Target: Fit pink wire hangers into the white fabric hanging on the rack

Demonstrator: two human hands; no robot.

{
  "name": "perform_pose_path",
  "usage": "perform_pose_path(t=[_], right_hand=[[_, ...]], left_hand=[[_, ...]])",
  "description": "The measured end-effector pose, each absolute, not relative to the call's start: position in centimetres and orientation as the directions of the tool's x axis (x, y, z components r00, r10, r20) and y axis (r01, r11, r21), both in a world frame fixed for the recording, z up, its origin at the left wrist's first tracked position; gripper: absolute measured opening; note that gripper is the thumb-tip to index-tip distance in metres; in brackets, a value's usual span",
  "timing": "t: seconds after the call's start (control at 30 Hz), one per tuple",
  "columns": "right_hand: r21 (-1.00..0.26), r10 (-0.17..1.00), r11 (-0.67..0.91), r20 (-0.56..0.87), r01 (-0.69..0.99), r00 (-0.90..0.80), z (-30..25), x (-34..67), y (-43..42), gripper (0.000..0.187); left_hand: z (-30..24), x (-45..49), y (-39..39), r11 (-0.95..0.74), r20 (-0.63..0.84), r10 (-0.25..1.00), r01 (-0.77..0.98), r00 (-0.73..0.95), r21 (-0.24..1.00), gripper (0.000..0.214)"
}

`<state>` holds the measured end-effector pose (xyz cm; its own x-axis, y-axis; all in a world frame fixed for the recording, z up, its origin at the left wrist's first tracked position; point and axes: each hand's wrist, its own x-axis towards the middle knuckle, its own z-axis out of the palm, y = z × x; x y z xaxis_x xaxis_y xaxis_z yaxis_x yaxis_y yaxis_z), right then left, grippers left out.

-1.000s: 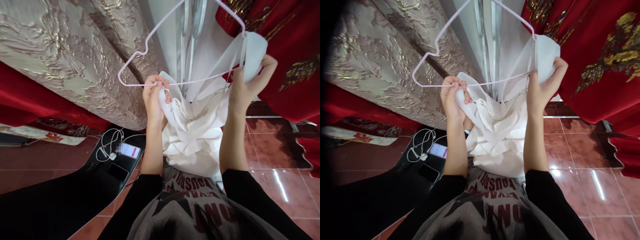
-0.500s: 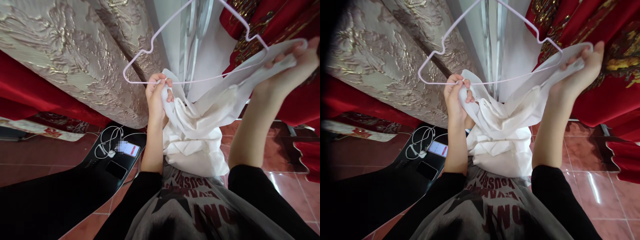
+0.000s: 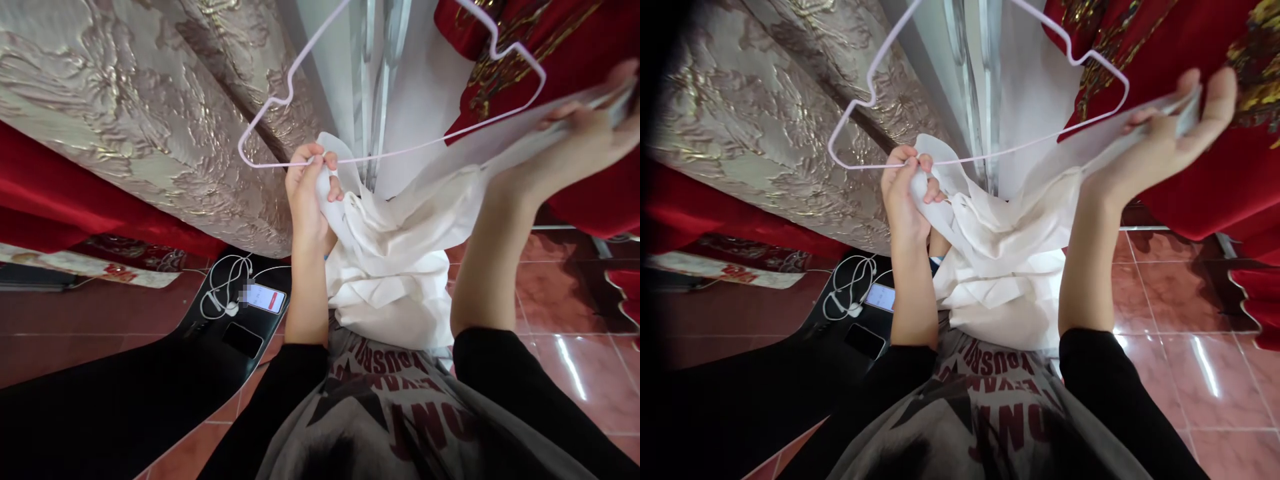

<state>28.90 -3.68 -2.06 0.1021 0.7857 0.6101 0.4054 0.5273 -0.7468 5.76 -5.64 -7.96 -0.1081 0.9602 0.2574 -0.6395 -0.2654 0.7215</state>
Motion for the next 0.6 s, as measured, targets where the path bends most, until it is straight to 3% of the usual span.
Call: perform_pose_path(t=[0.17,0.27,0.33,0.47,0.6], right_hand=[[-0.695,0.735,0.616,0.677,0.37,0.048,-4.1,28.5,-6.9,0.038],[-0.579,0.524,0.757,0.815,0.302,0.249,-5.6,26.8,-6.7,0.025],[-0.555,0.469,0.782,0.824,0.284,0.317,-6.3,25.2,-5.8,0.019],[-0.657,0.688,0.637,0.72,0.404,0.087,-7.0,22.8,-4.2,0.028],[-0.618,0.775,0.524,0.631,0.586,-0.028,-7.0,22.8,-3.9,0.028]], left_hand=[[-8.3,6.8,-5.5,-0.24,0.2,0.97,-0.627,-0.135,0.741,0.01],[-8.6,6.9,-5.4,-0.236,0.194,0.972,-0.606,-0.135,0.76,0.009],[-8.7,6.8,-5.4,-0.243,0.21,0.969,-0.602,-0.127,0.761,0.008],[-8.5,6.5,-6.0,-0.209,0.2,0.976,-0.606,-0.083,0.768,0.007],[-8.2,6.3,-6.7,-0.145,0.189,0.982,-0.647,-0.002,0.749,0.013]])
